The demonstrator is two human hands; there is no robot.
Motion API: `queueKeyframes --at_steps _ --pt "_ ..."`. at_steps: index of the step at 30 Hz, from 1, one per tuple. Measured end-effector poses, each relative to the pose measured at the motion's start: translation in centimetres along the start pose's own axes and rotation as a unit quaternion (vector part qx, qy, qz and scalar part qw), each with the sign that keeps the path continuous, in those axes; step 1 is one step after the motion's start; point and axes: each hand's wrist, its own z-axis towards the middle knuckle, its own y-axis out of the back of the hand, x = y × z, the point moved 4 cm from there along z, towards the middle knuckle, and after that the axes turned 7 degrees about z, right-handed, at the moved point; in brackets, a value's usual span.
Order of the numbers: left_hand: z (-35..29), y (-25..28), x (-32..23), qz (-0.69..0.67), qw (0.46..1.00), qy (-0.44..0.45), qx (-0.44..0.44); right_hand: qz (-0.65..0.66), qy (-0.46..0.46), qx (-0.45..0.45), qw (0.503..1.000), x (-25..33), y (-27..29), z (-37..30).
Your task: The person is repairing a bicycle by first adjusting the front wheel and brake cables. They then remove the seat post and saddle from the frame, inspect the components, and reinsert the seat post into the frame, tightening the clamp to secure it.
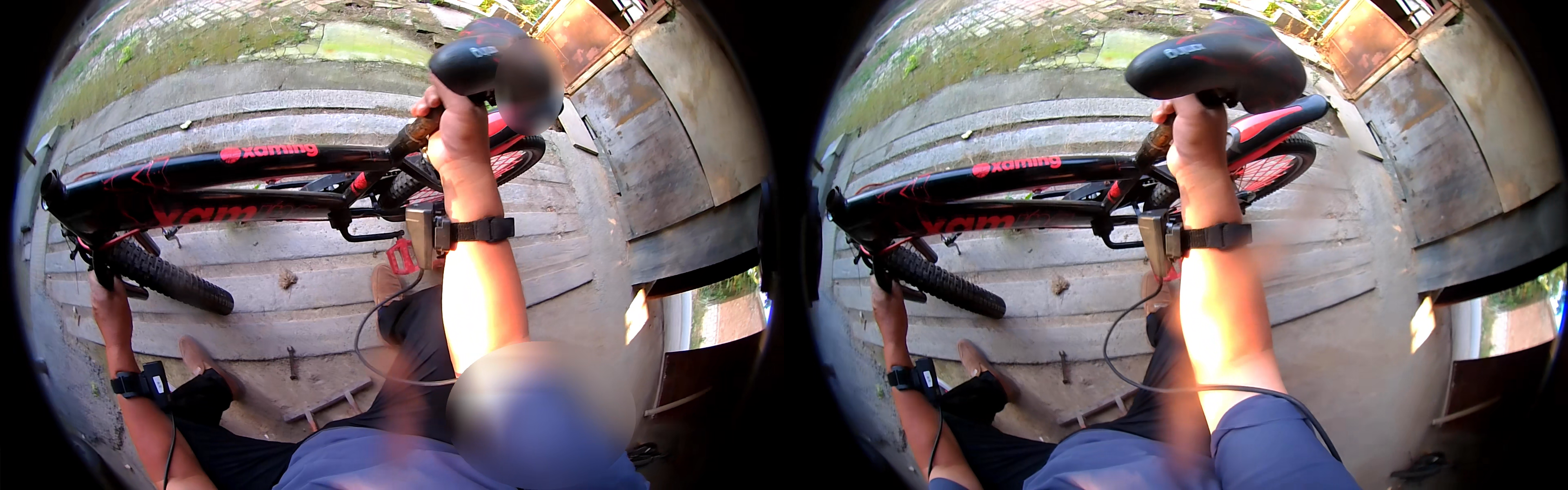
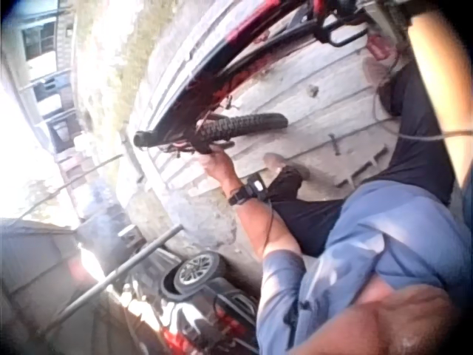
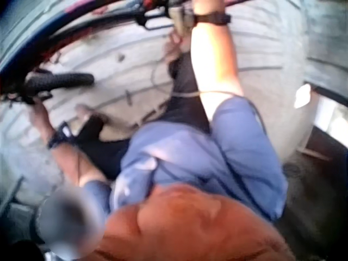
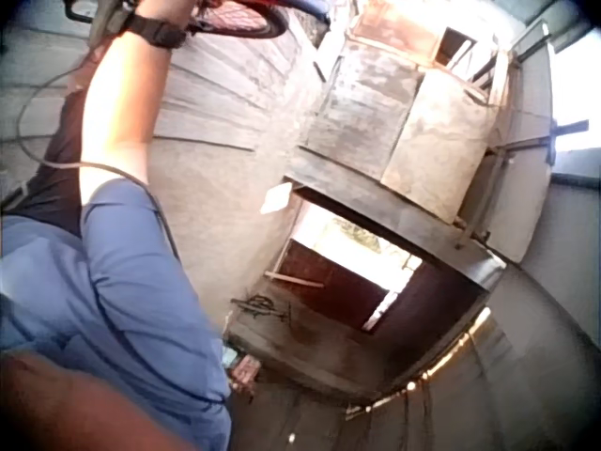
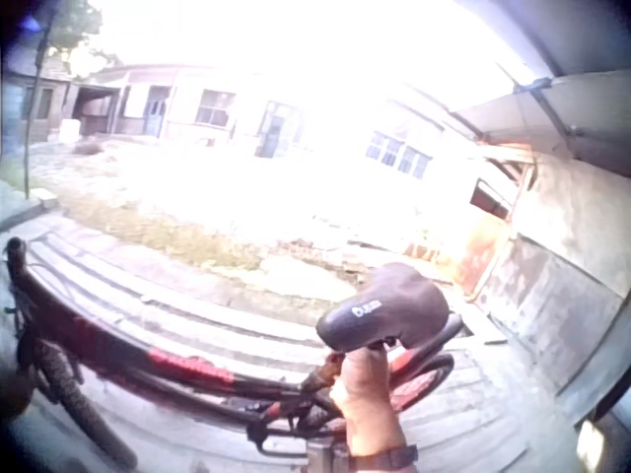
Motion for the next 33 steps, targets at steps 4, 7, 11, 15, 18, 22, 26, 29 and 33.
queueKeyframes --at_steps 4,7,11,15,18,22,26,29,33 --pt "-0.1 0.3 0.2 -0.05 0.998 0.029 0.032 -0.254 0.033 0.052 0.965 -0.4 1.1 -1.4" --pt "0.0 0.9 -1.1 -0.078 0.993 0.056 0.073 -0.385 0.08 0.06 0.918 -1.7 2.6 -1.7" --pt "-1.1 2.7 -2.3 -0.117 0.989 0.082 0.048 -0.475 0.049 0.065 0.876 -2.5 2.8 -2.1" --pt "-2.7 7.2 -5.4 -0.041 0.995 0.095 0.004 -0.498 -0.008 0.079 0.864 -2.9 2.4 -2.3" --pt "-2.3 11.1 -13.3 -0.114 0.992 0.051 -0.013 -0.499 -0.023 0.068 0.863 -2.5 2.5 -2.5" --pt "-0.1 15.3 -28.2 -0.132 0.983 -0.119 -0.048 -0.509 -0.033 0.043 0.859 -1.7 2.3 -2.8" --pt "0.7 16.6 -40.8 -0.052 0.954 -0.291 -0.044 -0.505 -0.028 0.045 0.861 -2.2 2.3 -2.9" --pt "1.2 15.9 -47.8 -0.047 0.932 -0.358 -0.029 -0.485 -0.02 0.059 0.872 -2.5 2.3 -2.9" --pt "2.6 13.0 -52.8 0.001 0.923 -0.384 0.022 -0.48 -0.017 0.057 0.875 -2.2 2.4 -3.0"
